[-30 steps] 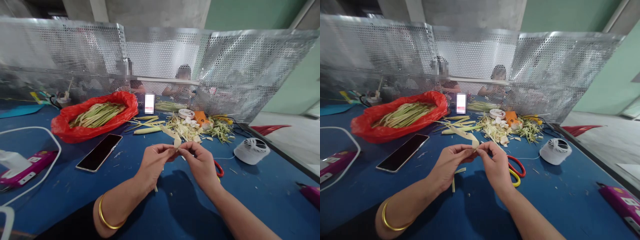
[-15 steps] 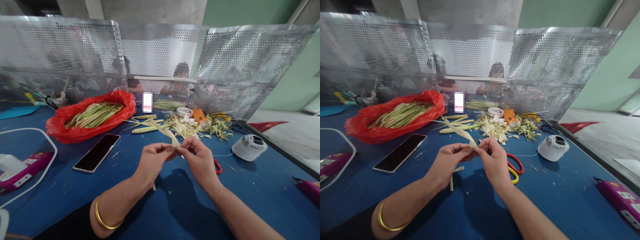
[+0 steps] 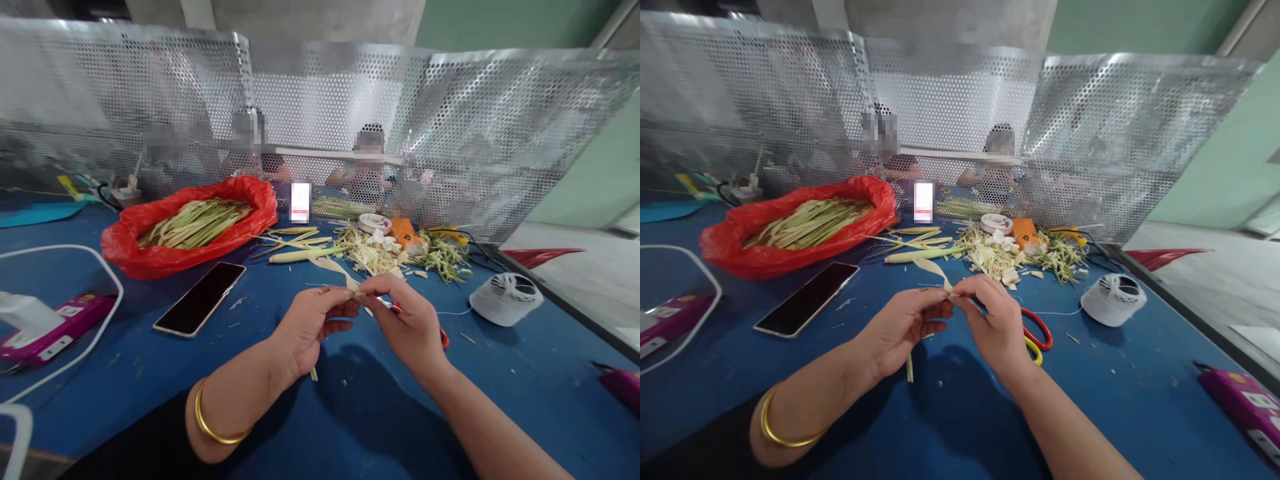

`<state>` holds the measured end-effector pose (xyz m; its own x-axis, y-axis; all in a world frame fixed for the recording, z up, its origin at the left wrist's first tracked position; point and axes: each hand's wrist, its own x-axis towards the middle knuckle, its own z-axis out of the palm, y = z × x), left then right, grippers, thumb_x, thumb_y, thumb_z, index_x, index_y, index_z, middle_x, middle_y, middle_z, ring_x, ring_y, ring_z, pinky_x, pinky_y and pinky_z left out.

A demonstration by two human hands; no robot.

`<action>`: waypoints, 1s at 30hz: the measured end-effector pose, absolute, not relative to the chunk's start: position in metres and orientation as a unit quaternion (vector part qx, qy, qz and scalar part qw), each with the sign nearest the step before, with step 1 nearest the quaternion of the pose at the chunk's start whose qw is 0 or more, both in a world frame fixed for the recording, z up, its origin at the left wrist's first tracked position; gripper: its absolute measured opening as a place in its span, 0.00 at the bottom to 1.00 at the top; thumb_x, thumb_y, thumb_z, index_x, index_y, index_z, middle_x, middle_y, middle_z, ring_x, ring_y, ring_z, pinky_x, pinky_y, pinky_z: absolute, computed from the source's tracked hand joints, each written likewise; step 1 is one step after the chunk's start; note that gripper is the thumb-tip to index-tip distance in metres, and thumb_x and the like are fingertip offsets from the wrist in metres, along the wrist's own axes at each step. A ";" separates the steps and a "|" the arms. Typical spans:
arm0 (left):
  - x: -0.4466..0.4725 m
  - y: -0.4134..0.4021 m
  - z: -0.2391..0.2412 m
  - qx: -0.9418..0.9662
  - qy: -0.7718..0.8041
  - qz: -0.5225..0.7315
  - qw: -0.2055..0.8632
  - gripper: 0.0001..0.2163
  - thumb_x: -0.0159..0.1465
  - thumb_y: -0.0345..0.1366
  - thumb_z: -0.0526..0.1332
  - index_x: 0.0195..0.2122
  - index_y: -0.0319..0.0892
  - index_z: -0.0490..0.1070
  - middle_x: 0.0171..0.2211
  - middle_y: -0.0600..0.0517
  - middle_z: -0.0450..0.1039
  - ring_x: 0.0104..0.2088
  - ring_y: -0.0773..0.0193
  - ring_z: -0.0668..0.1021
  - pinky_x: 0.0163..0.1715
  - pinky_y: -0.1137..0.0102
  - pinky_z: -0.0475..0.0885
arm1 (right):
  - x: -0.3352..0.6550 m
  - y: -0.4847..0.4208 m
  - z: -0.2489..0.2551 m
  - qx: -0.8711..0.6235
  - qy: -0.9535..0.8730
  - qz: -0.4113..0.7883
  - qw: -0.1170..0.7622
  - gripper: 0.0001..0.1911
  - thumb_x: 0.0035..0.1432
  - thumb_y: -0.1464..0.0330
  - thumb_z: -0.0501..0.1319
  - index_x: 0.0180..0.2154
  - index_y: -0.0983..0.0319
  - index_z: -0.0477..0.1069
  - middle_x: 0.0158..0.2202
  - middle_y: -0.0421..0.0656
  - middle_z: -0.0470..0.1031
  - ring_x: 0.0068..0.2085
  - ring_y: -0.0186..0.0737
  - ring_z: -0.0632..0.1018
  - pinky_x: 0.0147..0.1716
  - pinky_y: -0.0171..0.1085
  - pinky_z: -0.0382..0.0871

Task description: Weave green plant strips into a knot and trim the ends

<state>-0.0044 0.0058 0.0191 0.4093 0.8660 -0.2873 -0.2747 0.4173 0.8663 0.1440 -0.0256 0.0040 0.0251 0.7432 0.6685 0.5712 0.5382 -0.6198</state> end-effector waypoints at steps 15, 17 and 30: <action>0.000 0.002 0.022 0.506 0.413 0.431 0.623 0.05 0.52 0.35 0.65 0.26 0.39 0.76 0.25 0.50 0.77 0.30 0.65 0.76 0.31 0.73 0.69 | 0.141 -0.026 0.006 -0.516 -0.632 0.191 0.546 0.05 0.57 0.68 0.61 0.28 0.60 0.71 0.28 0.42 0.77 0.31 0.40 0.75 0.32 0.37 0.69; 0.001 0.002 0.022 0.521 0.414 0.442 0.602 0.05 0.53 0.36 0.66 0.26 0.39 0.77 0.25 0.50 0.77 0.29 0.65 0.77 0.32 0.73 0.69 | 0.140 -0.025 0.006 -0.528 -0.613 0.208 0.550 0.05 0.56 0.68 0.61 0.28 0.60 0.72 0.27 0.42 0.77 0.30 0.39 0.75 0.32 0.37 0.69; 0.001 0.002 0.018 0.590 0.432 0.451 0.512 0.07 0.51 0.38 0.68 0.27 0.40 0.78 0.27 0.50 0.78 0.29 0.63 0.77 0.30 0.72 0.69 | 0.141 -0.022 0.004 -0.545 -0.550 0.251 0.581 0.07 0.50 0.66 0.65 0.27 0.61 0.69 0.23 0.37 0.71 0.26 0.34 0.69 0.27 0.34 0.63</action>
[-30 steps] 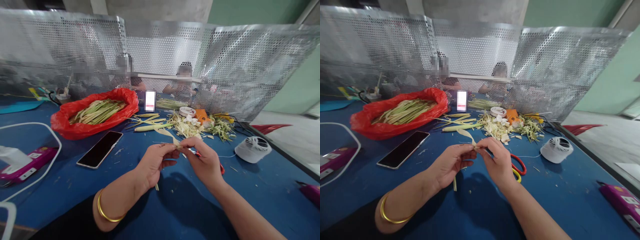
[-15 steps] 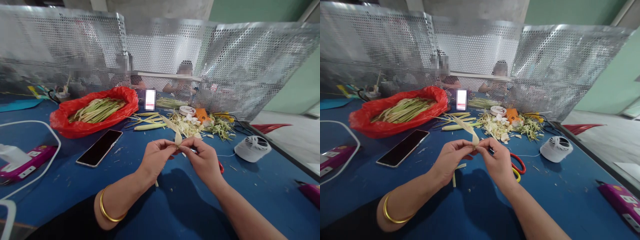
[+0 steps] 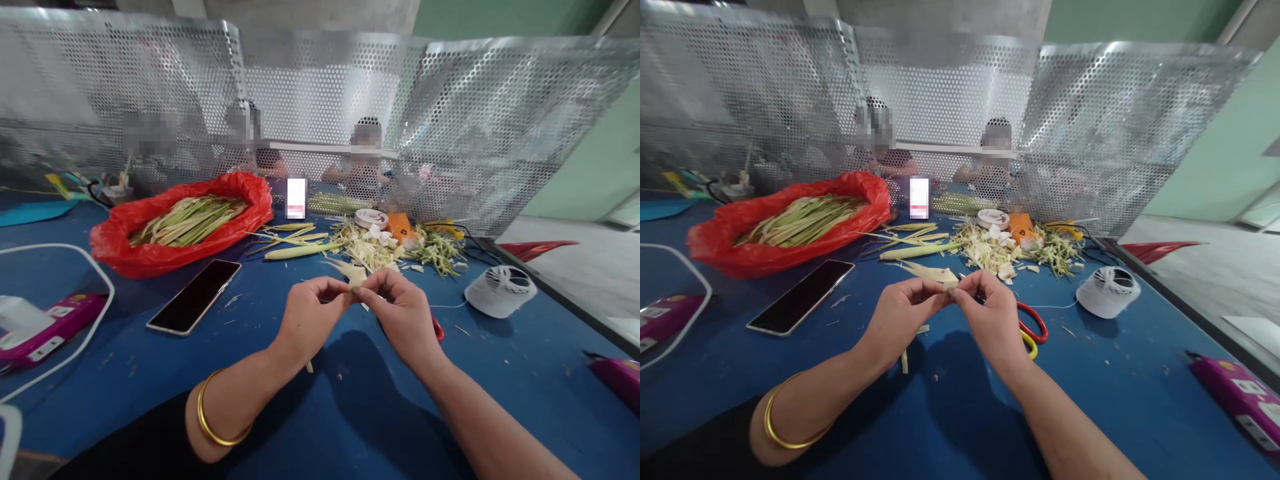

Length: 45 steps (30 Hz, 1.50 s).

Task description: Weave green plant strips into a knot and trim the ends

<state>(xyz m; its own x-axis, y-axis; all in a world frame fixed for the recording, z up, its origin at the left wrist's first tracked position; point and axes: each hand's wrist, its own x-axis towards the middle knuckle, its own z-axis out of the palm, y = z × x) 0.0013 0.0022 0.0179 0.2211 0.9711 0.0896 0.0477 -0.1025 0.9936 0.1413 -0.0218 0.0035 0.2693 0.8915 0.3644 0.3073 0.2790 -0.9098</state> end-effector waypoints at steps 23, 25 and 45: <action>0.001 0.007 0.016 0.529 0.411 0.441 0.597 0.07 0.49 0.30 0.66 0.31 0.39 0.75 0.26 0.53 0.75 0.28 0.68 0.75 0.31 0.73 0.70 | 0.141 -0.020 0.005 -0.569 -0.528 0.355 0.520 0.15 0.50 0.59 0.64 0.22 0.61 0.67 0.20 0.39 0.72 0.25 0.35 0.71 0.26 0.34 0.63; 0.001 0.008 0.016 0.509 0.405 0.438 0.621 0.07 0.49 0.31 0.66 0.31 0.38 0.75 0.27 0.52 0.76 0.27 0.68 0.75 0.31 0.73 0.70 | 0.141 -0.020 0.002 -0.560 -0.534 0.343 0.533 0.14 0.52 0.59 0.64 0.24 0.61 0.66 0.21 0.40 0.73 0.26 0.36 0.73 0.27 0.35 0.64; -0.003 0.011 0.015 0.444 0.408 0.416 0.680 0.09 0.51 0.37 0.69 0.31 0.38 0.75 0.29 0.50 0.77 0.32 0.67 0.77 0.32 0.74 0.68 | 0.140 -0.023 -0.002 -0.510 -0.672 0.100 0.527 0.01 0.57 0.71 0.62 0.33 0.60 0.72 0.30 0.40 0.75 0.32 0.36 0.75 0.32 0.34 0.68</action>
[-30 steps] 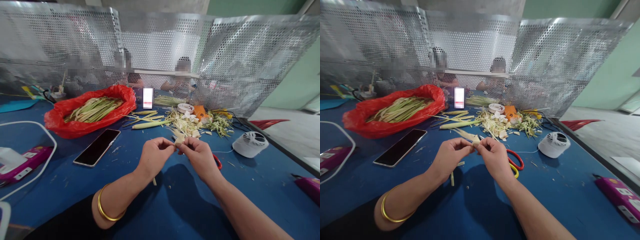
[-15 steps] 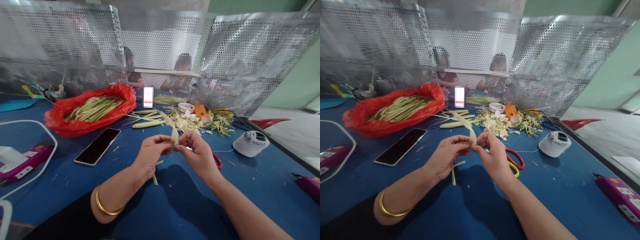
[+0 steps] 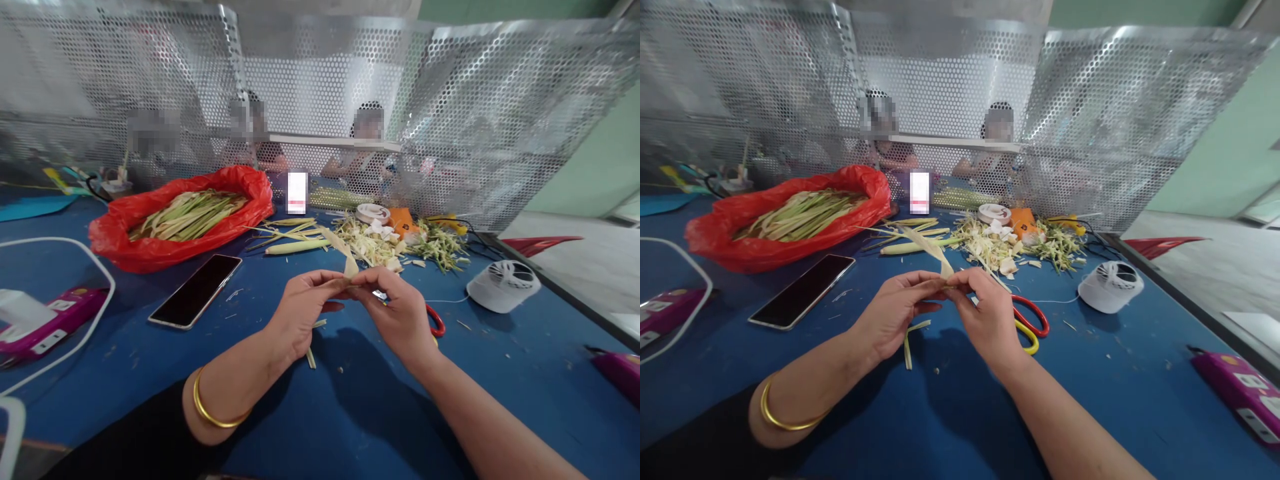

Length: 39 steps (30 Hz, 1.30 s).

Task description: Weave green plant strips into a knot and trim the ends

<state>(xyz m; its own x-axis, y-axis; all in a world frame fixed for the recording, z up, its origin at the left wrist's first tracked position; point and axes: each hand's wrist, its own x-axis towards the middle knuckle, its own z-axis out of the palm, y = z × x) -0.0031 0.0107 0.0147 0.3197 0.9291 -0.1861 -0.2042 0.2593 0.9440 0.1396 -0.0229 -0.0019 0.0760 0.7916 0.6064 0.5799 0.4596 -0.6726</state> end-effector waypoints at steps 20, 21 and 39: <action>0.004 0.008 0.006 0.406 0.417 0.462 0.669 0.07 0.49 0.35 0.68 0.27 0.36 0.76 0.25 0.49 0.77 0.26 0.68 0.77 0.31 0.73 0.71 | 0.140 -0.023 -0.001 -0.488 -0.697 0.101 0.515 0.06 0.57 0.75 0.59 0.29 0.60 0.70 0.31 0.41 0.73 0.34 0.38 0.73 0.35 0.36 0.66; 0.004 0.008 0.006 0.407 0.416 0.466 0.667 0.06 0.50 0.35 0.67 0.27 0.36 0.76 0.25 0.50 0.77 0.26 0.67 0.77 0.31 0.73 0.72 | 0.139 -0.023 -0.002 -0.498 -0.689 0.104 0.516 0.06 0.57 0.74 0.59 0.29 0.60 0.70 0.30 0.41 0.73 0.33 0.37 0.73 0.35 0.36 0.66; 0.005 0.005 0.014 0.523 0.418 0.459 0.584 0.04 0.50 0.32 0.68 0.27 0.39 0.77 0.26 0.52 0.78 0.30 0.65 0.78 0.35 0.72 0.73 | 0.137 -0.019 -0.003 -0.519 -0.494 0.356 0.600 0.12 0.46 0.65 0.66 0.34 0.62 0.71 0.27 0.40 0.74 0.30 0.38 0.75 0.31 0.37 0.70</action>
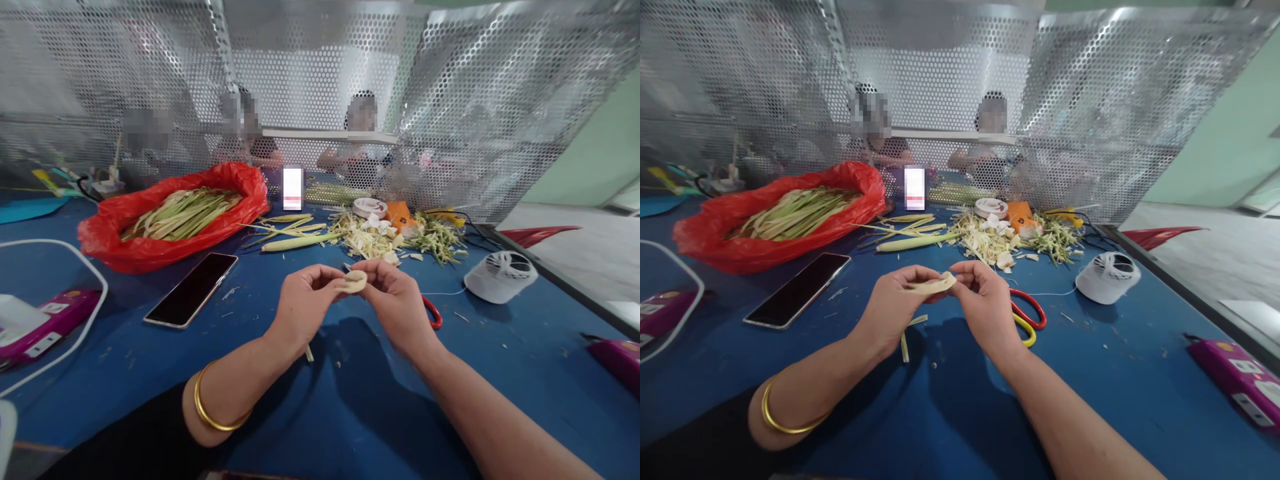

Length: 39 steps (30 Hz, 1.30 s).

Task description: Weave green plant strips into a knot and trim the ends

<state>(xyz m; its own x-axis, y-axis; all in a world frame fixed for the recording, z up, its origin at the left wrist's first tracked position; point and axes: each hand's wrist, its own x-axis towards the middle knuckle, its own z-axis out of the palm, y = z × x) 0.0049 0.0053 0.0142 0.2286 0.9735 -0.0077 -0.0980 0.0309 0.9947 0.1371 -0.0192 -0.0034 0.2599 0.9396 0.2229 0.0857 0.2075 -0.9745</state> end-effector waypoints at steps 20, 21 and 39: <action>-0.001 0.011 0.015 0.435 0.424 0.415 0.677 0.07 0.47 0.33 0.70 0.28 0.39 0.79 0.25 0.50 0.78 0.27 0.67 0.77 0.30 0.73 0.69 | 0.138 -0.018 -0.002 -0.486 -0.505 0.355 0.619 0.12 0.47 0.68 0.66 0.28 0.59 0.62 0.25 0.36 0.73 0.26 0.35 0.74 0.29 0.36 0.68; -0.002 0.012 0.016 0.426 0.426 0.413 0.682 0.07 0.47 0.33 0.70 0.28 0.38 0.78 0.25 0.50 0.78 0.26 0.68 0.77 0.30 0.73 0.68 | 0.138 -0.018 -0.002 -0.482 -0.535 0.323 0.614 0.11 0.49 0.68 0.66 0.27 0.59 0.62 0.27 0.38 0.73 0.28 0.35 0.74 0.30 0.36 0.69; -0.001 0.009 0.012 0.434 0.402 0.439 0.677 0.08 0.48 0.36 0.69 0.28 0.39 0.76 0.28 0.49 0.78 0.33 0.63 0.79 0.36 0.70 0.70 | 0.139 -0.024 -0.001 -0.541 -0.627 0.139 0.543 0.04 0.56 0.70 0.60 0.30 0.59 0.72 0.28 0.40 0.76 0.31 0.38 0.74 0.32 0.37 0.67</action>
